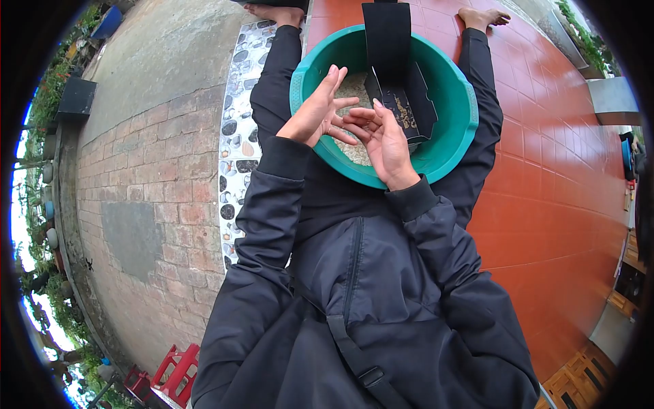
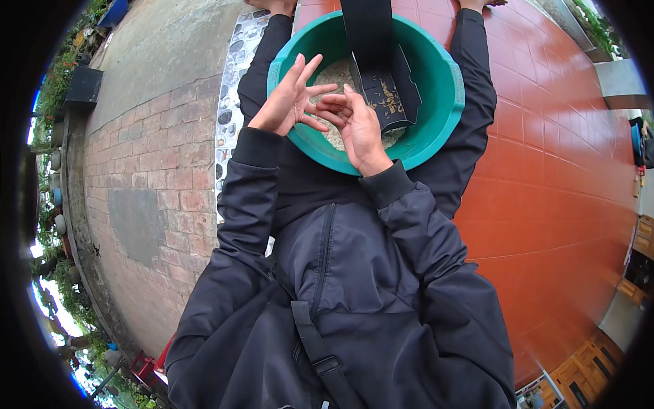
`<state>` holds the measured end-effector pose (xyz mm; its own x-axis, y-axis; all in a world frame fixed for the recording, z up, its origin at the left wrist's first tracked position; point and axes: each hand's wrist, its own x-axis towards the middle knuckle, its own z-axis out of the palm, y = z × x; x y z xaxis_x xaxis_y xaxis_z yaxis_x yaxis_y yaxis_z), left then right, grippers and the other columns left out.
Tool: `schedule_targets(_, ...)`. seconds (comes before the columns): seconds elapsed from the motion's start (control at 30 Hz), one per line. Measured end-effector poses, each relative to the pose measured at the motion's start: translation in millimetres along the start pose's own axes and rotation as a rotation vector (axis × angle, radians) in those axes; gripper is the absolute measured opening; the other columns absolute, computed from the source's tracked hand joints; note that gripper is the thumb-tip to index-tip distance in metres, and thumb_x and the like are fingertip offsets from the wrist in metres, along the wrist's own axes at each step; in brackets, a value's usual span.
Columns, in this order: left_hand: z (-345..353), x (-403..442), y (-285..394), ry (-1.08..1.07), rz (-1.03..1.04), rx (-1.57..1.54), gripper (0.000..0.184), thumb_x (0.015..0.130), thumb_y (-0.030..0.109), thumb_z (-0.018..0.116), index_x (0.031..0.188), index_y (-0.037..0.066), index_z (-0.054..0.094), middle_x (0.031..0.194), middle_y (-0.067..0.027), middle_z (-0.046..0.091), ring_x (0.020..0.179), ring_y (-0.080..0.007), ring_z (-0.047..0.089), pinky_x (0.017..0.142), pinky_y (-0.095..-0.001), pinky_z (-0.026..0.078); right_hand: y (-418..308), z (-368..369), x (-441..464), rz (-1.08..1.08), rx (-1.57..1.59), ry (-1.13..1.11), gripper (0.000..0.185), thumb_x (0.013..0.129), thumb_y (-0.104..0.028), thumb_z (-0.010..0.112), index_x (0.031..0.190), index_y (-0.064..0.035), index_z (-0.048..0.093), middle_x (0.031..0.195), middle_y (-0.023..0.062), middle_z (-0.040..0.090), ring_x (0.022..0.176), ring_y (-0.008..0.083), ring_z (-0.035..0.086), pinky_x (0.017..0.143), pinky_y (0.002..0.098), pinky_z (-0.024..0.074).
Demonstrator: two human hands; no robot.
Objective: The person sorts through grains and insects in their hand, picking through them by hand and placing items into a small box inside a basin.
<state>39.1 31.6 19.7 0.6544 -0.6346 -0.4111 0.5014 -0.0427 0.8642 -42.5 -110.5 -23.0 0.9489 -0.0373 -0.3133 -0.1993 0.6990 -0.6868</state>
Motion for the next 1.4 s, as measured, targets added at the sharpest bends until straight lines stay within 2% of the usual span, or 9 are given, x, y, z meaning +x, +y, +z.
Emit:
schedule_targets(0.3,8.0,-5.1,8.0,0.04,-0.056,-0.003,0.09,0.091,0.076,0.032,0.158,0.021,0.006,0.152,-0.034,0.026,0.094,-0.0362,0.07,0.076,-0.0398,0.06,4.3,-7.8,6.2,0.178,0.207,0.045,0.047,0.1,-0.037,0.047,0.115,0.0062,0.059,0.119,0.0209,0.062,0.116,0.0279,0.06,0.104,0.0387,0.0466)
schedule_targets(0.5,1.8,-13.6,23.8,0.058,0.113,0.302,0.059,0.101,0.048,0.046,0.149,0.016,0.04,0.138,-0.0185,0.053,0.097,-0.0228,0.069,0.081,-0.0317,0.055,-1.4,-1.7,2.3,0.183,0.353,0.083,0.055,0.101,-0.037,0.044,0.124,0.0115,0.052,0.128,0.0252,0.057,0.123,0.0314,0.056,0.11,0.0401,0.0434)
schedule_targets(0.57,-7.4,-8.6,17.0,0.11,0.304,0.401,0.045,0.103,0.037,0.047,0.142,0.013,0.05,0.127,-0.0087,0.063,0.097,-0.0176,0.068,0.083,-0.0285,0.052,-1.8,-1.2,1.8,0.15,0.351,0.082,0.057,0.101,-0.038,0.044,0.127,0.0129,0.05,0.129,0.0262,0.055,0.123,0.0322,0.056,0.11,0.0401,0.0428)
schedule_targets(0.63,-8.9,-7.1,10.9,0.169,0.4,0.434,0.035,0.102,0.026,0.052,0.13,0.008,0.061,0.118,-0.0083,0.068,0.094,-0.017,0.068,0.081,-0.0285,0.052,-2.0,-2.4,1.6,0.117,0.311,0.055,0.061,0.1,-0.042,0.042,0.125,0.0132,0.051,0.128,0.0257,0.055,0.121,0.0313,0.056,0.109,0.0396,0.0441)
schedule_targets(0.7,-9.5,-13.4,7.5,0.219,0.502,0.809,0.024,0.097,0.017,0.059,0.112,0.001,0.068,0.106,-0.0108,0.071,0.091,-0.0153,0.068,0.079,-0.0284,0.053,-2.0,-3.0,1.5,0.113,0.321,0.053,0.062,0.1,-0.043,0.042,0.126,0.013,0.05,0.129,0.0258,0.055,0.121,0.0309,0.056,0.109,0.0396,0.0439)
schedule_targets(0.73,-3.9,-14.1,4.5,0.266,0.62,0.833,0.014,0.089,0.01,0.065,0.096,-0.002,0.071,0.09,-0.0116,0.071,0.082,-0.0179,0.068,0.074,-0.029,0.053,-2.1,-2.8,1.4,0.11,0.33,0.048,0.063,0.1,-0.044,0.041,0.127,0.0129,0.05,0.129,0.026,0.055,0.121,0.0305,0.056,0.109,0.0396,0.0436)
schedule_targets(0.87,6.7,-18.0,-3.3,0.239,0.682,1.139,0.012,0.077,0.013,0.067,0.083,0.005,0.072,0.076,-0.0074,0.063,0.077,-0.0295,0.065,0.066,-0.0408,0.051,-0.8,-2.7,0.4,0.105,0.301,0.058,0.067,0.099,-0.047,0.042,0.13,0.0122,0.048,0.129,0.0251,0.056,0.12,0.0286,0.057,0.108,0.0387,0.0437)
schedule_targets(1.07,13.4,-17.1,-12.6,0.283,0.732,1.389,0.009,0.073,0.016,0.067,0.073,0.01,0.073,0.076,-0.005,0.065,0.078,-0.0243,0.067,0.064,-0.0377,0.052,0.4,-6.4,1.7,0.144,0.311,0.009,0.075,0.097,-0.053,0.044,0.135,0.0112,0.045,0.133,0.0235,0.055,0.119,0.0267,0.058,0.106,0.0367,0.0437)
schedule_targets(1.4,13.5,-12.2,-19.3,0.34,0.743,1.476,0.011,0.073,0.018,0.065,0.068,0.01,0.071,0.071,-0.0053,0.065,0.071,-0.0246,0.067,0.06,-0.0373,0.052,0.3,-3.2,-0.1,0.108,0.263,0.018,0.076,0.095,-0.054,0.047,0.134,0.0107,0.045,0.134,0.024,0.053,0.118,0.0259,0.057,0.105,0.0356,0.0436)
